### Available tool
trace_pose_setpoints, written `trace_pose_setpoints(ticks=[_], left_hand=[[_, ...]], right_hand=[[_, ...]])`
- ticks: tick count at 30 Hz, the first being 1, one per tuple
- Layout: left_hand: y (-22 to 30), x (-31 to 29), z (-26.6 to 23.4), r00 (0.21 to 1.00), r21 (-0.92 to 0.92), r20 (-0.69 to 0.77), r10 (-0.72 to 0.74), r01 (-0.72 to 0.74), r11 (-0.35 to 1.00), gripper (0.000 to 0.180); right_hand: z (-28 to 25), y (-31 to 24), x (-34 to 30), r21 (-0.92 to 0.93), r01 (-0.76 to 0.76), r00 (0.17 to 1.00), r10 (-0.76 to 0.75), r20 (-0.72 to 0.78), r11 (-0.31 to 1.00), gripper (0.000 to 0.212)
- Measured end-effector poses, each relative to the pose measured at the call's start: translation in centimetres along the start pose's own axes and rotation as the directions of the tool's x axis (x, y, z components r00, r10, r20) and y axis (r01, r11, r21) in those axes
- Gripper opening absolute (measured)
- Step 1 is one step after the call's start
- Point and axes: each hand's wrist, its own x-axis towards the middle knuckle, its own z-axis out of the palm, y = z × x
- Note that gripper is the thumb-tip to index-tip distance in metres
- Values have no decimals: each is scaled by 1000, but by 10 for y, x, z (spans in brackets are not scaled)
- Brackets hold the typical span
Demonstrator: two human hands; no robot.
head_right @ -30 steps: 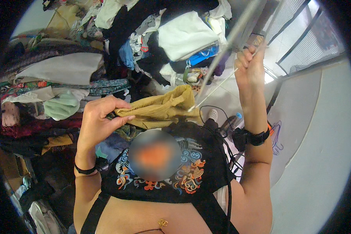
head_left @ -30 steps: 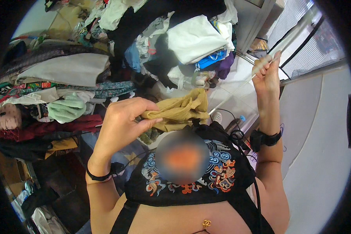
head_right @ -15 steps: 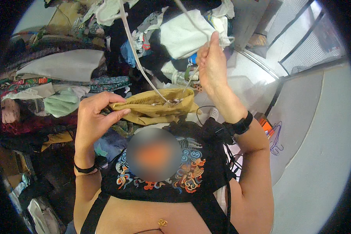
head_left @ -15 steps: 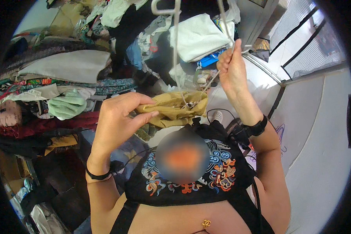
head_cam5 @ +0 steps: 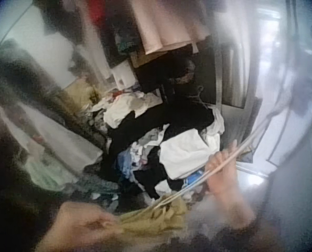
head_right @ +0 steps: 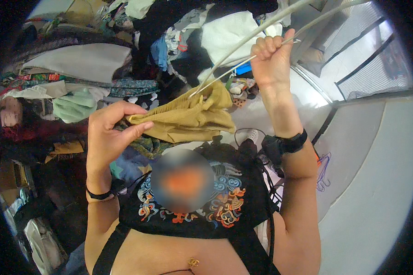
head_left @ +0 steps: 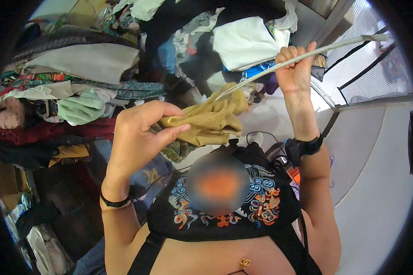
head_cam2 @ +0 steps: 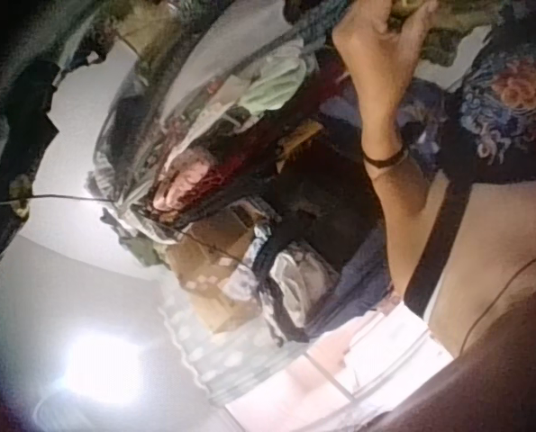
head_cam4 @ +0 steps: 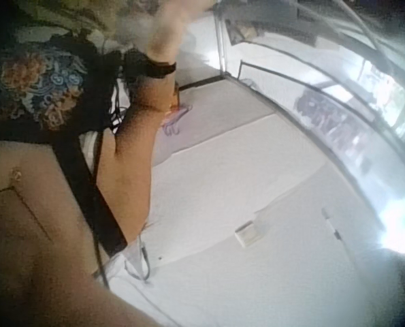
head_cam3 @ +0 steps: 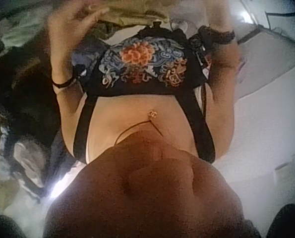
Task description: The person folds various garments, including a white shirt, a patterned top, and a yellow shirt, in a cluttered room. The person uses a hanger to fold the yellow shirt and places the folded items on a pile.
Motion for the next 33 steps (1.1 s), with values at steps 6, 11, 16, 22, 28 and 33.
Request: trace_pose_setpoints(ticks=[6,11,16,22,28,33], left_hand=[[-7,-5,-7,991,-32,-130,-26,21,999,20],[-15,-11,-14,982,-10,-171,-79,78,997,17],[-32,-12,-21,976,-33,-132,-175,172,985,18],[-39,-16,-22,977,-34,-154,-145,142,989,20],[-47,-18,-25,969,-115,-182,-165,145,983,21],[-54,-21,-25,970,-154,-170,-175,150,977,22]], right_hand=[[-24,21,-2,-237,-113,993,101,-63,965,52],[-41,44,-27,-591,-247,963,263,-61,768,47],[-36,36,-40,-725,-185,983,134,-128,664,39],[-27,16,-41,-798,-57,998,65,-22,601,37],[-21,3,-47,-734,65,996,-1,86,676,39],[-16,-5,-51,-780,78,996,-13,90,621,39]])
